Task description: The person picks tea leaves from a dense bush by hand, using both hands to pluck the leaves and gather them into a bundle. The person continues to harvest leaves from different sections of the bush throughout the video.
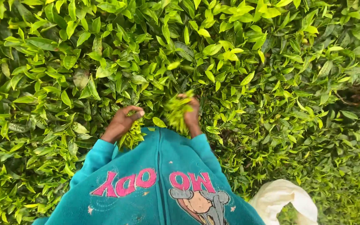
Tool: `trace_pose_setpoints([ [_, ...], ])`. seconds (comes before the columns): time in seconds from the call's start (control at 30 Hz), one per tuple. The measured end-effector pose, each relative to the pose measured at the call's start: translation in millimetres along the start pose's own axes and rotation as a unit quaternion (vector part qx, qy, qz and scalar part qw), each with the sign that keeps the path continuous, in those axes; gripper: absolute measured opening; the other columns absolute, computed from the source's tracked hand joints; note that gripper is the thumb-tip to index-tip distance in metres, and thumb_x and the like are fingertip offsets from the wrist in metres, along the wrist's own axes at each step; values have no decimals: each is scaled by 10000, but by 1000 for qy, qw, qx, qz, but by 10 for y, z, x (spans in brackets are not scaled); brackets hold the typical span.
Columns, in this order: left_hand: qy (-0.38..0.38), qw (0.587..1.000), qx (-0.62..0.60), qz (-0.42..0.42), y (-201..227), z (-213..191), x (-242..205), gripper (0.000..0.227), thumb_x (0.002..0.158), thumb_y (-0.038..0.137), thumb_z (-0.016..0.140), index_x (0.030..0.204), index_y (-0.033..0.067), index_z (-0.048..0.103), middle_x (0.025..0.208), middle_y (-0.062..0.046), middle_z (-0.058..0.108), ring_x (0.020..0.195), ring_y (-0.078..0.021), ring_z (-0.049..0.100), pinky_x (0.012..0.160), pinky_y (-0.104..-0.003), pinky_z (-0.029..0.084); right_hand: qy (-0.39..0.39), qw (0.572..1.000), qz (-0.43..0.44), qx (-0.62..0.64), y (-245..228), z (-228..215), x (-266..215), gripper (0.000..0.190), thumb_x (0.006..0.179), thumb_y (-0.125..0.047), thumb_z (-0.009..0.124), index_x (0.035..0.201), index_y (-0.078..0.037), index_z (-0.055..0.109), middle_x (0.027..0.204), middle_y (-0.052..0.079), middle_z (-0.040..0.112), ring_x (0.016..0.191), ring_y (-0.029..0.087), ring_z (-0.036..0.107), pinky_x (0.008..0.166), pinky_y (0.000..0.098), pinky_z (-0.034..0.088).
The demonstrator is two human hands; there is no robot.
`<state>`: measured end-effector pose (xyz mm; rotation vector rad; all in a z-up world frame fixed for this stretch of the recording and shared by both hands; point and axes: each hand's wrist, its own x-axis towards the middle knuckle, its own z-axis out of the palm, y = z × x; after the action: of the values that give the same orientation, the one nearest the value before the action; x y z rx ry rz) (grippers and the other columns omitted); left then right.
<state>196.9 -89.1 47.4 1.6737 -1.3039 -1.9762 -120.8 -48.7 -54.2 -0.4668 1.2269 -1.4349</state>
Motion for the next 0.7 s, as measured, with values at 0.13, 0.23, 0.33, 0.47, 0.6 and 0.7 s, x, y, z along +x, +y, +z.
trace_pose_setpoints([
  [0.13,-4,1000,-17,-3,186,-47,62,273,1066,112,763,1336,71,769,1438,-234,703,1341,-369,655,1286,-596,369,36,978,85,-186,-637,1085,-742,319,1126,-289,669,1150,-10,823,916,89,778,868,165,700,888,331,603],
  [0.23,48,989,14,137,85,-55,175,249,1010,139,848,1258,119,836,1241,-158,806,1315,-335,694,1198,-526,470,22,978,89,-188,-575,1051,-866,341,1129,-307,637,1140,-26,829,952,125,749,884,194,681,863,353,588],
  [0.33,78,975,79,193,442,116,254,185,1065,178,799,1241,161,853,1175,-120,840,1216,-311,758,1146,-494,530,12,976,97,-193,-603,813,-758,543,1139,-488,469,1021,-65,788,888,122,750,820,209,705,830,368,609],
  [0.47,76,958,215,172,947,434,596,394,1139,272,700,1513,150,707,875,-141,797,595,-188,712,948,-479,649,41,980,92,-172,-337,471,-617,789,1168,-720,331,844,-114,720,814,132,758,731,227,736,757,376,645],
  [0.6,105,945,277,141,637,625,1093,299,1123,443,652,1145,201,825,785,-163,774,838,-440,820,832,-585,627,68,964,75,-246,-201,392,-335,362,1145,-426,685,987,-108,755,979,121,770,790,185,740,757,373,658],
  [0.7,124,968,110,188,370,554,988,249,1145,300,640,1017,106,729,742,-258,692,806,-497,738,809,-583,528,15,968,3,-251,-498,664,-399,333,1111,-81,634,1419,-110,758,1376,200,721,1114,302,701,1088,527,541],
])
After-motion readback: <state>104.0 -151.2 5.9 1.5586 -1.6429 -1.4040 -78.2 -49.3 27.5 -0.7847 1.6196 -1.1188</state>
